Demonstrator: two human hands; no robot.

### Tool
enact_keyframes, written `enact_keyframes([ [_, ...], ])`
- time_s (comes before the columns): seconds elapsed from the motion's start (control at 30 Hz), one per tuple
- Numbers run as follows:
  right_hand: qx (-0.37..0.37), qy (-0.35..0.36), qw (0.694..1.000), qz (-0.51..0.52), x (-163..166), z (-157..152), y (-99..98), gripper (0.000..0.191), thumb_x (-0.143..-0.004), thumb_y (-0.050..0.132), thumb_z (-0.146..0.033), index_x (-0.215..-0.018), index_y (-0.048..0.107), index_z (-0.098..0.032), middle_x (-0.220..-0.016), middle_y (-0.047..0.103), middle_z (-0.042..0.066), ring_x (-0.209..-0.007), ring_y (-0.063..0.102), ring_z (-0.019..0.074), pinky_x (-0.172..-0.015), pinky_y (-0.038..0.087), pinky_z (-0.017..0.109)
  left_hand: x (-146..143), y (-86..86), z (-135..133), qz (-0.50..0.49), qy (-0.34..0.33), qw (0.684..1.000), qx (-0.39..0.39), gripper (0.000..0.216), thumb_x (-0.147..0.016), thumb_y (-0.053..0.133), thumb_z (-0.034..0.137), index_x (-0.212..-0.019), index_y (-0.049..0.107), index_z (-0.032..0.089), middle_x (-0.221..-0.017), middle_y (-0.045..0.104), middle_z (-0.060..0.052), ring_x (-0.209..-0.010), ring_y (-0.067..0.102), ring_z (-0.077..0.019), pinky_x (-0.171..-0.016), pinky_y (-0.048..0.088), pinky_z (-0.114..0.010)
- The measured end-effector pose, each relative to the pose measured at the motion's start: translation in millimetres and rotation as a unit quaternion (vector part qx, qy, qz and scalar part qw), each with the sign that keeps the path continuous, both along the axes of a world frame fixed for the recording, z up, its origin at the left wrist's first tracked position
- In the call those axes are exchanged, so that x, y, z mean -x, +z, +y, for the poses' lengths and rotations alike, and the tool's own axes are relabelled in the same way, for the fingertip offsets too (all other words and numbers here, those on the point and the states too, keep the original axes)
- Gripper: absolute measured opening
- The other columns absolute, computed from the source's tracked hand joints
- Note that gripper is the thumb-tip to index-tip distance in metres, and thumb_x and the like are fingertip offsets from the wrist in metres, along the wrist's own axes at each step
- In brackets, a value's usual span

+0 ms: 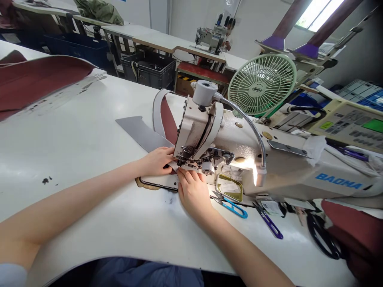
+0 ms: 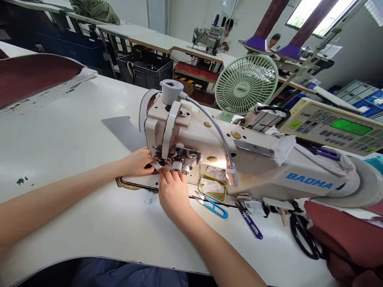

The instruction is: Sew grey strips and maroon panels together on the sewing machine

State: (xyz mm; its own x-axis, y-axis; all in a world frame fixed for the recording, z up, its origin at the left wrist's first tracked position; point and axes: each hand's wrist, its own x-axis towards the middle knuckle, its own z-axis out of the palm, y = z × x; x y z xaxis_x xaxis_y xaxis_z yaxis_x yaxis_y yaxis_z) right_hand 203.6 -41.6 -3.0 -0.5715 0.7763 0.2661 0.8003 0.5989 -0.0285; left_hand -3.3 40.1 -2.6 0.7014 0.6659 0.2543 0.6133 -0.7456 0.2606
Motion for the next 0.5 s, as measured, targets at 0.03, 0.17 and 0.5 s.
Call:
enact_keyframes([
  [0.03,0.001,-0.002,1.000,0.000,0,0,0.0,0.038,-0.094,0.048,-0.016,-0.131,0.058,-0.014,-0.127,0.063,0.013,-0.102,0.056,0.0250,-0.085,0.043,0.041,0,1.2,2,-0.001,0.002,1.000,0.001,0.026,-0.080,0.052,0.017,-0.104,0.062,0.020,-0.101,0.065,-0.005,-0.096,0.061,-0.0215,-0.097,0.044,-0.035],
  [0.17,0.007,0.000,1.000,0.013,0,1,-0.2,0.038,-0.094,0.048,-0.017,-0.130,0.058,-0.012,-0.128,0.062,0.012,-0.104,0.055,0.0247,-0.088,0.043,0.040,0,3.9,7,-0.008,0.002,1.000,0.005,0.020,-0.081,0.055,0.019,-0.098,0.064,0.019,-0.099,0.066,-0.005,-0.094,0.062,-0.0216,-0.095,0.044,-0.034],
  [0.5,0.004,0.010,1.000,0.025,-3,-2,2.7,0.033,-0.095,0.048,-0.017,-0.125,0.062,-0.016,-0.125,0.064,0.010,-0.102,0.056,0.0233,-0.085,0.043,0.039,11,6.0,0,0.017,-0.007,0.998,-0.057,0.029,-0.083,0.053,0.017,-0.107,0.066,0.024,-0.113,0.065,-0.005,-0.108,0.059,-0.0222,-0.103,0.038,-0.038],
])
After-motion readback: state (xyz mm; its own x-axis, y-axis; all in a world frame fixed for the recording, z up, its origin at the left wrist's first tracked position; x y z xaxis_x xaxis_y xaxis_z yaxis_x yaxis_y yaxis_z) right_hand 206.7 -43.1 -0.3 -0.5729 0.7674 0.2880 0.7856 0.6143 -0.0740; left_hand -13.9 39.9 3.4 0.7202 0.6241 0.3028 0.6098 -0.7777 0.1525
